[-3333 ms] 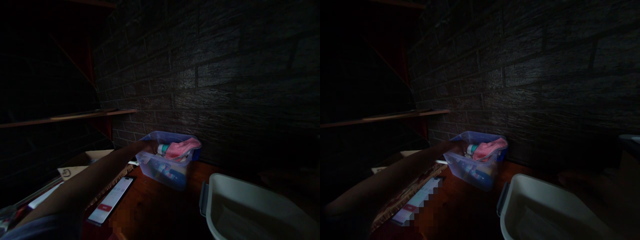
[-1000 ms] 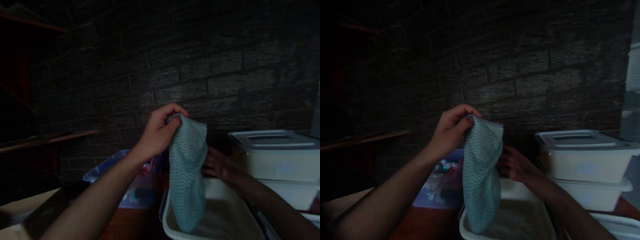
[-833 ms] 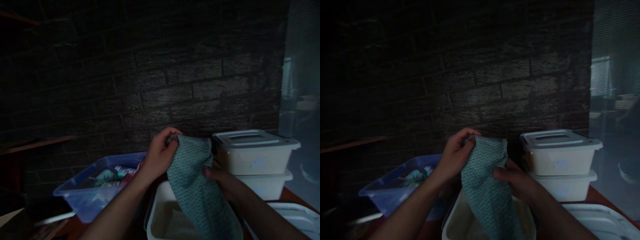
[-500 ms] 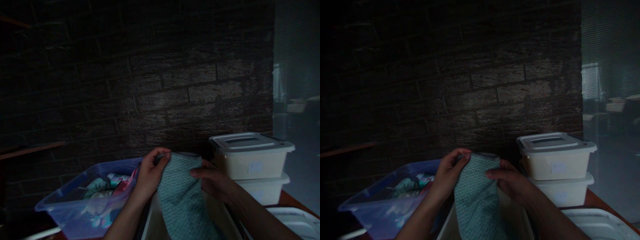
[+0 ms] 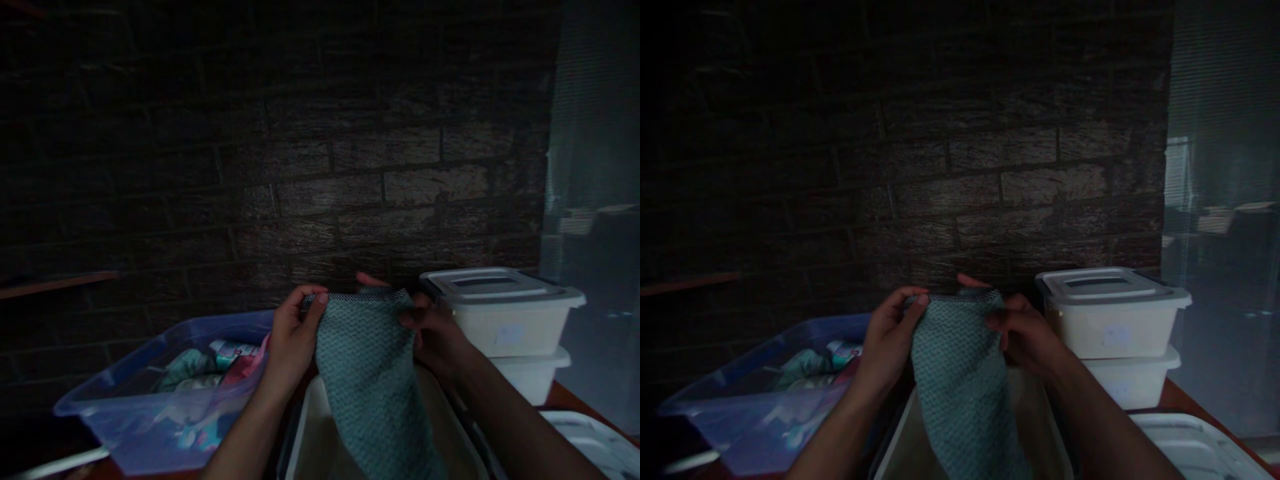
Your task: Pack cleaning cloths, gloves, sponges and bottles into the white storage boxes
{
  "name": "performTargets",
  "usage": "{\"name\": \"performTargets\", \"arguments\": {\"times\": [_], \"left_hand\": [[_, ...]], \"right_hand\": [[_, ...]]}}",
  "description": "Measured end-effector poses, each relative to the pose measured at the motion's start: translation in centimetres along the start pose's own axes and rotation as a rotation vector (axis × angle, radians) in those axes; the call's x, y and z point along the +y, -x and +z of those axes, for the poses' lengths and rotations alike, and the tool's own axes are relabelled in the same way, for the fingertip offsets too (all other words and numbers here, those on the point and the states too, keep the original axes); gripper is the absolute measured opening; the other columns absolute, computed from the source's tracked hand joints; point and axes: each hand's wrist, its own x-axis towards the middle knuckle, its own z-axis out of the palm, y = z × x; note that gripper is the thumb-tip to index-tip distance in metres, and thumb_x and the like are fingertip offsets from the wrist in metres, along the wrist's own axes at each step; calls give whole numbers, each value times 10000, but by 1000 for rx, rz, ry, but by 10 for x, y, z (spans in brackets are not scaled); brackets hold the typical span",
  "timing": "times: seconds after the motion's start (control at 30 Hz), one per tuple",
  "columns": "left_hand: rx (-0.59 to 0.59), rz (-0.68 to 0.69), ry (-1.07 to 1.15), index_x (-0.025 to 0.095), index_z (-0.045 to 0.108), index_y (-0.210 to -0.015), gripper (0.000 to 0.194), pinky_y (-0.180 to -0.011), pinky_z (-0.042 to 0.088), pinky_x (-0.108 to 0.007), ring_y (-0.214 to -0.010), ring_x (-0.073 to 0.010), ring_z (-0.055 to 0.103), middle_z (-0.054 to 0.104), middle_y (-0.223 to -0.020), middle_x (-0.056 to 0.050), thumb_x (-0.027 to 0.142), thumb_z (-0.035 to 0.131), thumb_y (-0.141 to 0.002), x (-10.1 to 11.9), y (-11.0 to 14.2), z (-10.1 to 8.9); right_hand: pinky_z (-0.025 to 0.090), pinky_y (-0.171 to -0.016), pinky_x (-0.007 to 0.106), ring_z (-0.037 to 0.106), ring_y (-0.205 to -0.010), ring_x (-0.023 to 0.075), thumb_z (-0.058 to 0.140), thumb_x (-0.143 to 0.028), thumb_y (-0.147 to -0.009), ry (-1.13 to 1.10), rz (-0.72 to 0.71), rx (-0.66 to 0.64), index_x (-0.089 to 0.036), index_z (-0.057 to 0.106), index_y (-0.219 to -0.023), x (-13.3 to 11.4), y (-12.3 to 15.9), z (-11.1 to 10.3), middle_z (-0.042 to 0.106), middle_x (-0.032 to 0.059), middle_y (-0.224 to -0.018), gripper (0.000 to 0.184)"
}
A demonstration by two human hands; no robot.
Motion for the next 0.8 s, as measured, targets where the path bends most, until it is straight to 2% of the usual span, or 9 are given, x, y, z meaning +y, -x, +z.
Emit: {"name": "performTargets", "arguments": {"times": [0.07, 0.1, 0.17, 0.27, 0.4, 0.6, 0.67, 0.73, 0.8], "left_hand": [[17, 29, 6, 263, 683, -1023, 189, -613, 467, -239, -705, -156, 597, 659, -834, 5, 403, 700, -897, -1, -1, -2], [16, 39, 4, 269, 674, -1038, 193, -616, 472, -244, -712, -163, 605, 661, -842, 3, 401, 696, -900, -2, -1, -3], [9, 51, -4, 284, 660, -1074, 203, -634, 488, -254, -739, -176, 625, 674, -873, -3, 395, 686, -906, -3, -1, -3], [18, 67, 19, 292, 644, -1162, 259, -680, 508, -259, -786, -177, 647, 695, -924, -17, 374, 675, -918, -4, -1, -2], [111, 105, 26, 276, 631, -1285, 399, -703, 511, -258, -791, -164, 654, 702, -927, -22, 363, 701, -902, -6, -3, 1], [169, 149, 119, 252, 707, -1153, 294, -807, 520, -269, -865, -152, 660, 709, -985, -16, 333, 742, -872, -9, -7, -1], [206, 161, 118, 245, 711, -1092, 234, -796, 514, -259, -854, -146, 649, 696, -965, -8, 340, 735, -879, -9, -8, -5], [241, 164, 65, 242, 698, -1064, 207, -745, 501, -243, -819, -142, 630, 680, -944, -4, 360, 713, -894, -9, -9, -10], [262, 173, -24, 239, 682, -1049, 199, -701, 484, -234, -798, -146, 616, 669, -936, -4, 381, 685, -909, -8, -10, -13]], "right_hand": [[476, -969, 403, 604, -1174, 282, 674, -213, -722, -85, -43, -9, -211, 630, -444, -3, -7, 1, 698, 29, -1295, 281], [474, -962, 397, 611, -1144, 279, 687, -205, -714, -130, -40, -6, -212, 643, -444, -3, -10, 0, 712, 38, -1260, 274], [492, -811, 354, 641, -857, 229, 710, -248, -740, -71, -9, 59, -217, 646, -430, 0, -10, -5, 752, 59, -890, 319], [394, -619, 295, 477, -575, 149, 740, -359, -816, 237, 4, 208, -208, 640, -443, 3, -5, -17, 524, 3, -527, 415], [367, -643, 288, 476, -650, 141, 697, -405, -900, 610, -151, 203, -193, 593, -543, -11, 2, -28, 510, -8, -639, 429], [419, -715, 311, 558, -806, 190, 721, -290, -873, 918, -286, 78, -224, 712, -967, -26, 8, -39, 618, 40, -931, 115], [433, -721, 310, 566, -819, 191, 702, -267, -885, 946, -287, 78, -266, 667, -1242, -24, 8, -43, 628, 42, -1005, 358], [446, -713, 304, 566, -813, 189, 728, -278, -871, 938, -265, 117, -305, 488, -1489, -21, 7, -48, 623, 34, -1017, 664], [445, -683, 292, 562, -782, 184, 785, -323, -829, 919, -199, 137, -287, 512, -1481, -19, 5, -52, 621, 17, -938, 707]]}}
